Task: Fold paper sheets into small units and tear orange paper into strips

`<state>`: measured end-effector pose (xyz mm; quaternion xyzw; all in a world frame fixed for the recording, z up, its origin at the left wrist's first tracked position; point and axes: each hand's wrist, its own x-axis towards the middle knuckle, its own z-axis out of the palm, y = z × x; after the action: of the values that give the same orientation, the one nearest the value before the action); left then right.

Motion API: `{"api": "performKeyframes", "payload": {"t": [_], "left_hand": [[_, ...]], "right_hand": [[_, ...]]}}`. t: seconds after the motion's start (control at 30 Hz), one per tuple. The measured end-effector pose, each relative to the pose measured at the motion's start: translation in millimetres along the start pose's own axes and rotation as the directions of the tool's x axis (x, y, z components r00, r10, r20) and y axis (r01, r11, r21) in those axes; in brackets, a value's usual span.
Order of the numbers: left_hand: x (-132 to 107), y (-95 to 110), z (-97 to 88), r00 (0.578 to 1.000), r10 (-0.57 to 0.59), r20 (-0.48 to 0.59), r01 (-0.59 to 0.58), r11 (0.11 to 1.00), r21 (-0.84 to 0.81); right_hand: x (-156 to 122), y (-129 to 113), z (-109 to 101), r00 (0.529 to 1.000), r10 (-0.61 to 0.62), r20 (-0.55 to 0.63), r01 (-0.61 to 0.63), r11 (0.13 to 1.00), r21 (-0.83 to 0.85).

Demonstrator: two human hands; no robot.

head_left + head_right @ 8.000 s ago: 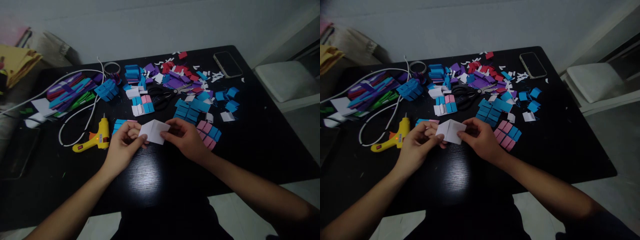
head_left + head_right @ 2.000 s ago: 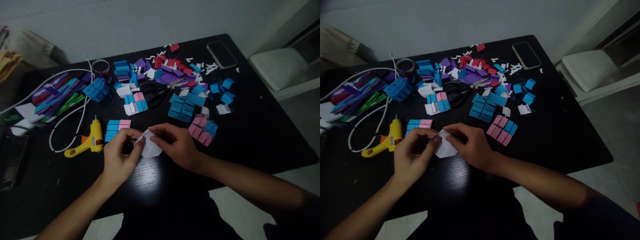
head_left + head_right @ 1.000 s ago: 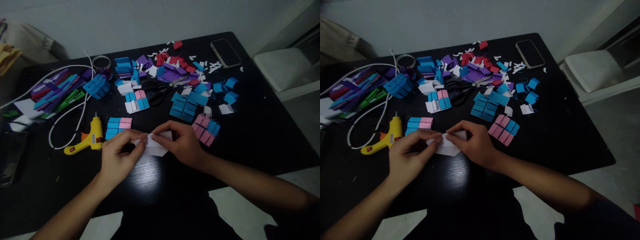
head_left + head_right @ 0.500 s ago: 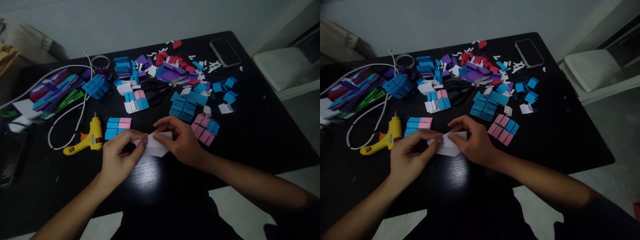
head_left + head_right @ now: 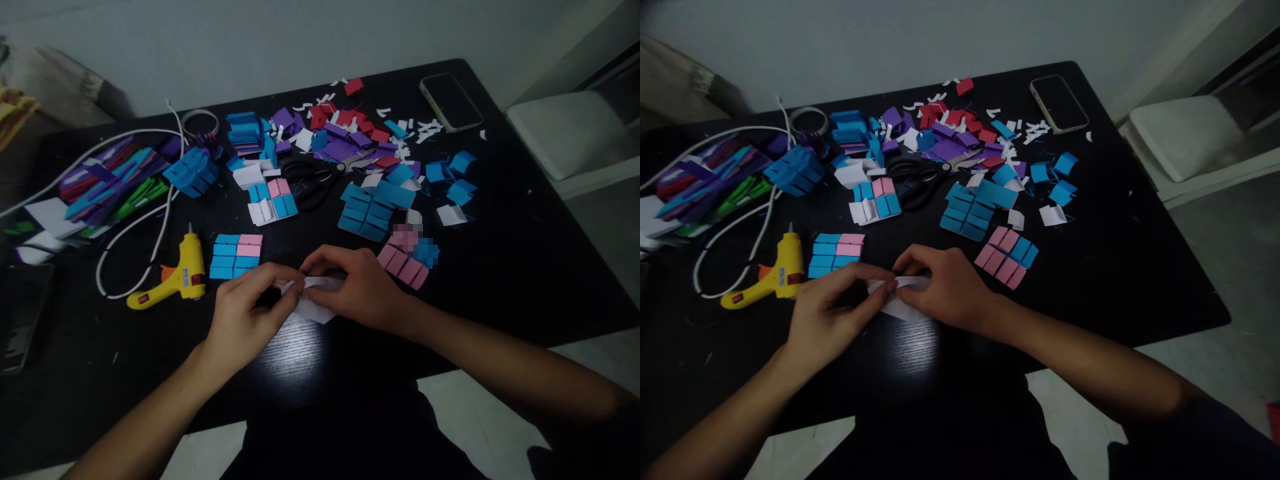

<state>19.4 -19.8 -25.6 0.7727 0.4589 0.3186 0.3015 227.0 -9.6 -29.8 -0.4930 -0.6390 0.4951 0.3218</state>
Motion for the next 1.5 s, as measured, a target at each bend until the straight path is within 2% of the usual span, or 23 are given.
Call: {"api": "performKeyframes", "payload": {"t": [0.27, 0.53, 0.73, 0.9, 1.23, 1.5], "left_hand": [[-3.0, -1.3, 2.8, 0.999, -0.043, -0.023, 0.043, 0.999, 0.008], [-2.3, -2.5, 3.2, 0.992, -0.114, -0.054, 0.113, 0.993, -0.015], [1.1, 1.7, 7.3, 0.983, -0.185, -0.017, 0.184, 0.982, -0.041], [0.8, 0.5, 7.2, 0.973, -0.230, -0.003, 0.229, 0.971, -0.063], [-2.7, -3.9, 5.3, 0.980, -0.198, -0.024, 0.198, 0.980, -0.025], [-1.4, -2.0, 3.9, 0.980, -0.190, -0.058, 0.192, 0.981, 0.028]], "right_hand": [[-3.4, 1.5, 4.3, 0.999, -0.034, 0.011, 0.034, 0.999, 0.000], [-2.4, -0.4, 1.6, 0.999, 0.047, 0.007, -0.047, 0.996, 0.070], [-1.5, -0.3, 4.6, 0.994, 0.057, -0.098, -0.044, 0.991, 0.123], [-1.7, 0.6, 5.7, 0.995, 0.053, -0.088, -0.046, 0.996, 0.073], [-3.3, 0.4, 5.9, 0.999, 0.020, -0.037, -0.019, 0.999, 0.043], [-3.2, 1.1, 5.2, 0.999, 0.037, -0.009, -0.035, 0.994, 0.106]]}}
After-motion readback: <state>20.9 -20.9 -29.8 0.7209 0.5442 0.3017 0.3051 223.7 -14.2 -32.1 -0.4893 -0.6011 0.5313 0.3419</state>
